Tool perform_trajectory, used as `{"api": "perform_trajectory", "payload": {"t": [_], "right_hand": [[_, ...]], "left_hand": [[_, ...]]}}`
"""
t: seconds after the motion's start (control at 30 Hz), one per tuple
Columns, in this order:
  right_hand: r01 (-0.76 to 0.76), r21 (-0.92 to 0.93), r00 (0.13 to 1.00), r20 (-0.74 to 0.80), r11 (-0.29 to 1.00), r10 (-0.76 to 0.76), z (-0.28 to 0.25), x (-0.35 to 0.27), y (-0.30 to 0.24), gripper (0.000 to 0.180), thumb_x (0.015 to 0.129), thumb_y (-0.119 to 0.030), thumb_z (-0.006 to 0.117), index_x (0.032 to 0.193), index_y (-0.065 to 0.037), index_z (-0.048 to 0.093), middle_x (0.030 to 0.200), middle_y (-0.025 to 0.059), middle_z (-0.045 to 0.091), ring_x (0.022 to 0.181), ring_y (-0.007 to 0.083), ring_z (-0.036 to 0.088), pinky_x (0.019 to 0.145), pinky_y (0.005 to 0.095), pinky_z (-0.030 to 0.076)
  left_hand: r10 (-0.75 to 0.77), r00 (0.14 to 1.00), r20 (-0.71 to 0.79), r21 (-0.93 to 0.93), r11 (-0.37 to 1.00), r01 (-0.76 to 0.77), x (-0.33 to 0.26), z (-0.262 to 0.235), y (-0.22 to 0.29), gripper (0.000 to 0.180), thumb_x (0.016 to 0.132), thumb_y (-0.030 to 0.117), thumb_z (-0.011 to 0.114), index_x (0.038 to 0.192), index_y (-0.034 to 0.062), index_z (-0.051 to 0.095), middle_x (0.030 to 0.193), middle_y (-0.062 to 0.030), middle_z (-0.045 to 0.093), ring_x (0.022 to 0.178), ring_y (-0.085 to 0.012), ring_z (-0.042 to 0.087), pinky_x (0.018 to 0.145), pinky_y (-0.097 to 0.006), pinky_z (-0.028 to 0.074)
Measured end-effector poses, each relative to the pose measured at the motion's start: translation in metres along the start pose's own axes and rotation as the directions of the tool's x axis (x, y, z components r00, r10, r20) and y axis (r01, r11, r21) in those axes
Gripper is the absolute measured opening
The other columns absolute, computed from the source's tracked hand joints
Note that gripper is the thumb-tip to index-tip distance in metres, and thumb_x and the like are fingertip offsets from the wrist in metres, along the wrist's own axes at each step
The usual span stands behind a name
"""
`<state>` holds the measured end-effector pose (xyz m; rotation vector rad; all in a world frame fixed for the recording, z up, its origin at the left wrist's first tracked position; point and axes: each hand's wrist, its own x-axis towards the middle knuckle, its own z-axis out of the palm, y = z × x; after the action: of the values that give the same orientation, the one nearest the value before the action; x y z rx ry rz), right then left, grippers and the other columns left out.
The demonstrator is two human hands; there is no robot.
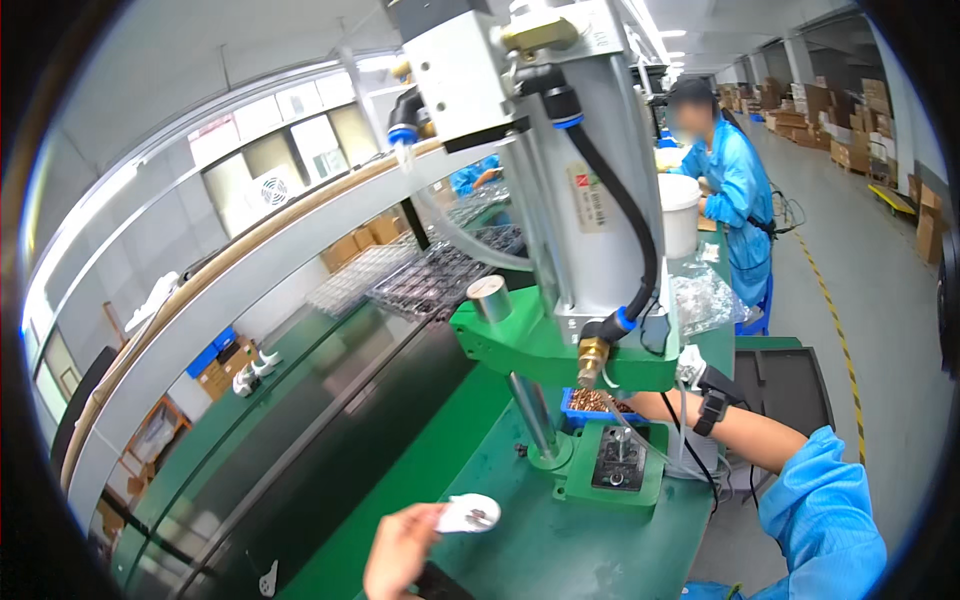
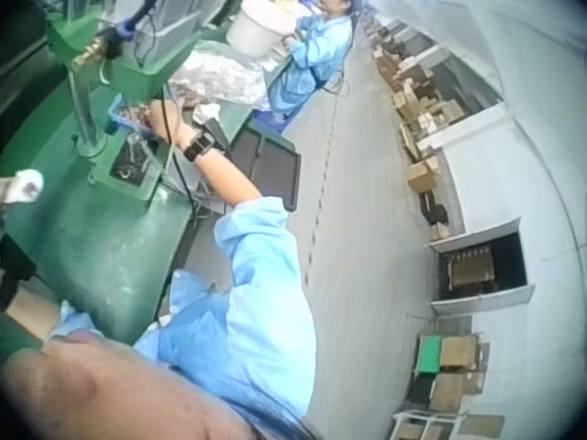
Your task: Using a pneumatic press machine to assemble small plastic and metallic components on a production line.
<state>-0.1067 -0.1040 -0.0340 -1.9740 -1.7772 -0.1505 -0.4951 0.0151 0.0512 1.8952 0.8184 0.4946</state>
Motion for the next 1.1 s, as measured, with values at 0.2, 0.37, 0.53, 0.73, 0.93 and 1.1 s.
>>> {"api": "perform_trajectory", "payload": {"t": [0.2, 0.37, 0.53, 0.73, 0.93, 1.1], "right_hand": [[-0.079, 0.178, 0.994, -0.054, 0.981, 0.090, -0.025, -0.012, -0.029, 0.018, 0.075, -0.009, 0.057, 0.093, -0.005, 0.060, 0.081, 0.0150, 0.058, 0.075, 0.0284, 0.057, 0.066, 0.0371, 0.045], [-0.264, 0.309, 0.945, -0.106, 0.913, 0.309, -0.026, -0.030, -0.016, 0.019, 0.064, -0.014, 0.066, 0.073, 0.003, 0.063, 0.063, 0.0148, 0.060, 0.057, 0.0171, 0.058, 0.055, 0.0301, 0.046], [-0.191, 0.189, 0.913, -0.327, 0.963, 0.245, -0.025, -0.039, 0.001, 0.010, 0.057, -0.001, 0.061, 0.064, 0.002, 0.055, 0.057, 0.0086, 0.052, 0.053, 0.0141, 0.050, 0.052, 0.0268, 0.039], [-0.241, 0.320, 0.912, -0.248, 0.916, 0.327, -0.038, -0.048, -0.011, 0.013, 0.060, -0.003, 0.064, 0.066, 0.002, 0.053, 0.057, 0.0061, 0.051, 0.055, 0.0146, 0.050, 0.053, 0.0283, 0.039], [-0.260, 0.281, 0.886, -0.311, 0.924, 0.344, -0.046, -0.058, -0.017, 0.013, 0.060, 0.001, 0.065, 0.067, 0.002, 0.053, 0.059, 0.0067, 0.053, 0.055, 0.0150, 0.052, 0.053, 0.0278, 0.040], [-0.200, 0.153, 0.895, -0.374, 0.968, 0.244, -0.049, -0.068, -0.008, 0.017, 0.056, -0.001, 0.067, 0.068, -0.002, 0.055, 0.060, 0.0095, 0.054, 0.060, 0.0256, 0.051, 0.058, 0.0350, 0.036]], "left_hand": [[-0.076, 0.796, -0.601, 0.270, 0.918, 0.291, 0.038, -0.092, -0.156, 0.021, 0.080, 0.015, 0.046, 0.087, 0.0001, 0.060, 0.072, -0.0194, 0.060, 0.068, -0.0321, 0.061, 0.059, -0.039, 0.048], [-0.390, 0.671, -0.630, 0.544, 0.395, 0.740, 0.028, -0.114, -0.180, 0.049, 0.084, 0.047, 0.041, 0.117, 0.0118, 0.049, 0.121, -0.0166, 0.046, 0.117, -0.0313, 0.037, 0.090, -0.050, 0.032], [0.027, 0.483, -0.875, 0.477, 0.217, 0.852, -0.023, -0.158, -0.190, 0.045, 0.073, 0.039, 0.061, 0.105, 0.0076, 0.053, 0.112, -0.0118, 0.045, 0.107, -0.0278, 0.042, 0.082, -0.041, 0.040], [-0.140, 0.573, -0.807, 0.508, 0.328, 0.796, -0.065, -0.190, -0.241, 0.063, 0.071, 0.041, 0.064, 0.121, 0.0096, 0.041, 0.116, -0.0063, 0.047, 0.103, -0.0296, 0.049, 0.078, -0.039, 0.047], [-0.098, 0.524, -0.846, 0.460, 0.361, 0.811, -0.039, -0.172, -0.228, 0.072, 0.065, 0.053, 0.065, 0.115, 0.0068, 0.042, 0.115, -0.0210, 0.043, 0.094, -0.0344, 0.056, 0.072, -0.041, 0.050], [-0.186, 0.463, -0.866, 0.377, 0.366, 0.851, -0.015, -0.169, -0.229, 0.067, 0.064, 0.054, 0.066, 0.104, 0.0053, 0.044, 0.086, -0.0181, 0.061, 0.079, -0.0301, 0.062, 0.064, -0.039, 0.052]]}}
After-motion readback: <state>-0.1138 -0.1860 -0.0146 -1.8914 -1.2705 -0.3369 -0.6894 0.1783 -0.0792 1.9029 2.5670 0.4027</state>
